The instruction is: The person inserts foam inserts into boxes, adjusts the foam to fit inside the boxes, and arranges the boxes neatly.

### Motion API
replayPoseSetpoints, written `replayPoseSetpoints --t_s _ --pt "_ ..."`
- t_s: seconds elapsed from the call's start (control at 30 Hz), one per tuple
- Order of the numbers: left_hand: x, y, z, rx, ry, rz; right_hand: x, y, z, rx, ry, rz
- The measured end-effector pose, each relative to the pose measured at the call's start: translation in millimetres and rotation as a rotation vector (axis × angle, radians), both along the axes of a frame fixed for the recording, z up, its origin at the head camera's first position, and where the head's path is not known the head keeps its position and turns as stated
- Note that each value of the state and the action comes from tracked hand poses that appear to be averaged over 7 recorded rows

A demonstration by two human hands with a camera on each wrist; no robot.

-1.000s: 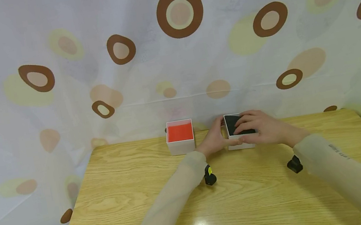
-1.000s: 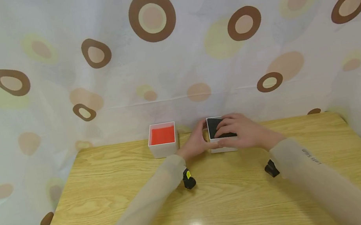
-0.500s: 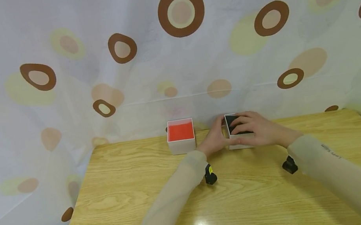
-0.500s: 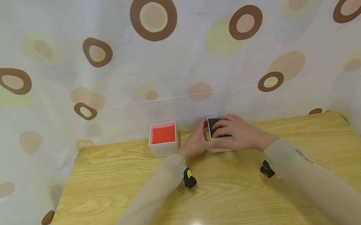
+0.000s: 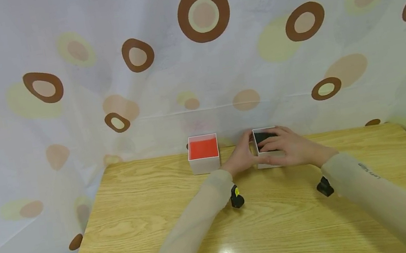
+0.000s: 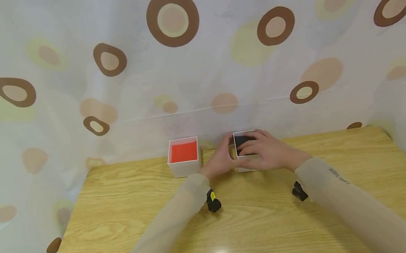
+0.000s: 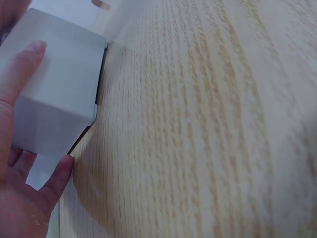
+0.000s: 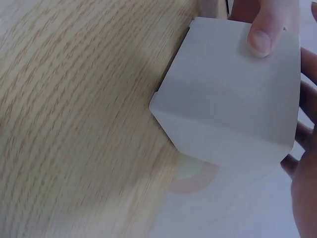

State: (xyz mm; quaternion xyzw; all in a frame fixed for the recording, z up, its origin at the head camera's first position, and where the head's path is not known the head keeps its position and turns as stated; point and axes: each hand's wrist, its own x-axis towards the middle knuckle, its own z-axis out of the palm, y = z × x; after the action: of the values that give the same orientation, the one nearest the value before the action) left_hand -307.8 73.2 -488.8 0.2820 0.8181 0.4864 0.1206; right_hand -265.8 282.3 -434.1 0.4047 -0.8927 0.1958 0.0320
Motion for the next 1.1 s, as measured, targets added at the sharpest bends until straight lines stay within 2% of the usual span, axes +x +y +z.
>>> replayPoseSetpoints --t_s 0.13,0.23,0.43,0.63,0.9,1.1 --pt "-0.2 0.8 -0.4 0.001 -0.019 0.002 -1.7 0.9 -1.0 -0.095 -0.046 -0.016" --pt "0.0 0.8 -0.6 0.004 -0.029 0.005 -2.7 1.0 -0.9 -0.123 -0.064 -0.022" --pt "-0.9 0.4 -0.9 -0.003 -0.011 0.009 -4.7 0.8 -0.7 -0.052 -0.018 -0.049" --pt "-1.6 0.8 -2.6 -0.007 -0.007 0.011 -3.3 1.9 -1.9 0.015 -0.007 -0.117" --pt "-1.8 3.2 -4.9 -0.004 -0.001 -0.009 -6.0 -1.6 -3.8 0.090 -0.087 -0.197" --pt "-3.3 1.5 -5.4 -0.006 0.001 0.003 -8.6 -5.3 -2.0 0.059 -0.139 -0.215"
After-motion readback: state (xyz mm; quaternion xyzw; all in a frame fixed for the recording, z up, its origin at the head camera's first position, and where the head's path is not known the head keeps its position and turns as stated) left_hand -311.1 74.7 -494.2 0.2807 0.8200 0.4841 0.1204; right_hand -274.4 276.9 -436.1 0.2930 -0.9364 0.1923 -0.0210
